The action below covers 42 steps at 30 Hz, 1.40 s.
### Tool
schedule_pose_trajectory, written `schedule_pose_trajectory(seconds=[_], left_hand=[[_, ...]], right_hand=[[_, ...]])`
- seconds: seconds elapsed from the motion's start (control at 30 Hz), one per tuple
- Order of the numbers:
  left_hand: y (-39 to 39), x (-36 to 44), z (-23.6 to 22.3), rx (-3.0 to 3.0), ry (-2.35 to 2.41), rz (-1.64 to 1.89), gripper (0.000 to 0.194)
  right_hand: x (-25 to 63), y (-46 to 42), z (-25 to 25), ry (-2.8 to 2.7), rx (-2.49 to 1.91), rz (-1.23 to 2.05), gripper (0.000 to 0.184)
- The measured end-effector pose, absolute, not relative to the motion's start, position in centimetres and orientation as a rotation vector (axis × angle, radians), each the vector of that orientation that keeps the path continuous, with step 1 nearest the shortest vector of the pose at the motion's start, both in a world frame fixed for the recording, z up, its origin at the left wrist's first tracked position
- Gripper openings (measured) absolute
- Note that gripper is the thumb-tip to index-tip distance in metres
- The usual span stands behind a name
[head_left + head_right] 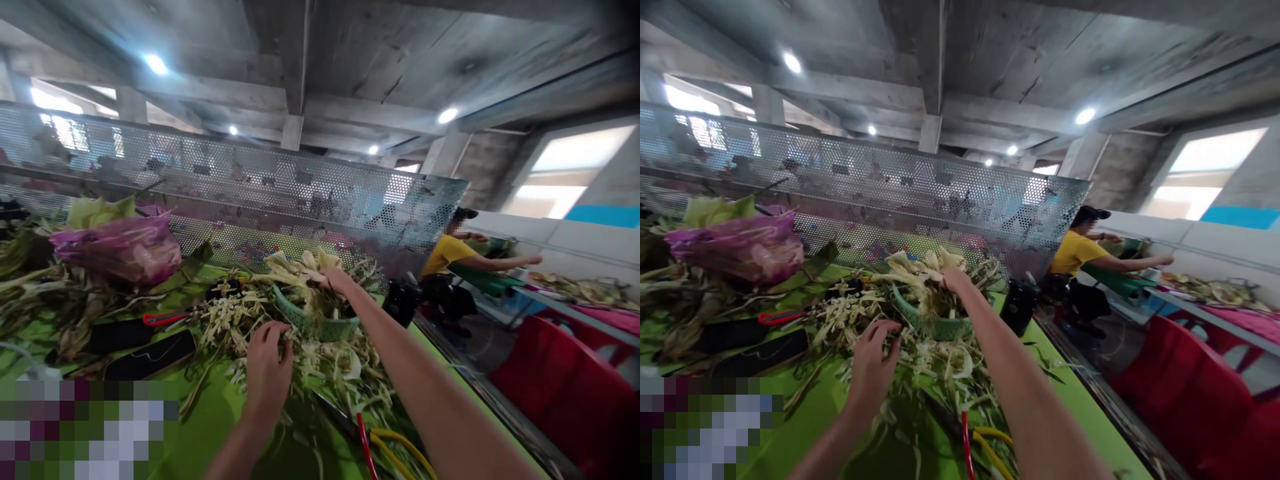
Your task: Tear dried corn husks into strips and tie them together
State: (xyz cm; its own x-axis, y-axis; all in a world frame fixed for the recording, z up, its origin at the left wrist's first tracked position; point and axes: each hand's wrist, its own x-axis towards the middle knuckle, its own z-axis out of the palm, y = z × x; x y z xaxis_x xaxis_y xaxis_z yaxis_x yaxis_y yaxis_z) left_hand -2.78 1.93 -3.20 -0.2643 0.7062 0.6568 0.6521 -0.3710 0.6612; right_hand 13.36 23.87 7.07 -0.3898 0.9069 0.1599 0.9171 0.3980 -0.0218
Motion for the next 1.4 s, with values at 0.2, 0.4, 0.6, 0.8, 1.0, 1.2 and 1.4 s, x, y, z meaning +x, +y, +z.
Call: schedule_pose_trajectory(seconds=[0.2, 0.4, 0.6, 0.8, 1.0, 1.2, 1.4], left_hand=[[1.9, -2.6, -3.1, 1.845, 1.734, 1.716, 0.025], [1.8, -2.9, -3.4, 1.811, 1.734, 1.656, 0.02], [1.7, -3.2, -3.4, 1.808, 1.754, 1.646, 0.02], [2.0, -3.3, -3.6, 1.836, 1.771, 1.624, 0.022], [2.1, -3.3, -3.7, 1.84, 1.764, 1.649, 0.022], [2.0, -3.1, -3.6, 1.83, 1.763, 1.669, 0.023], [1.4, -3.2, -3.2, 1.823, 1.771, 1.629, 0.023]], right_hand=[[17.4, 25.2, 11.6, -2.034, -1.586, 0.124, 0.023], [21.3, 23.9, 14.1, -1.763, -1.404, 0.402, 0.034], [22.6, 22.4, 13.6, -1.701, -1.335, 0.568, 0.037], [22.5, 22.5, 12.3, -1.772, -1.49, 0.509, 0.04], [22.2, 21.0, 12.0, -1.902, -1.64, 0.132, 0.048], [20.0, 18.5, 10.7, -2.249, -1.666, 0.151, 0.038], [18.6, 18.1, 9.0, -2.27, -1.749, 0.22, 0.027]])
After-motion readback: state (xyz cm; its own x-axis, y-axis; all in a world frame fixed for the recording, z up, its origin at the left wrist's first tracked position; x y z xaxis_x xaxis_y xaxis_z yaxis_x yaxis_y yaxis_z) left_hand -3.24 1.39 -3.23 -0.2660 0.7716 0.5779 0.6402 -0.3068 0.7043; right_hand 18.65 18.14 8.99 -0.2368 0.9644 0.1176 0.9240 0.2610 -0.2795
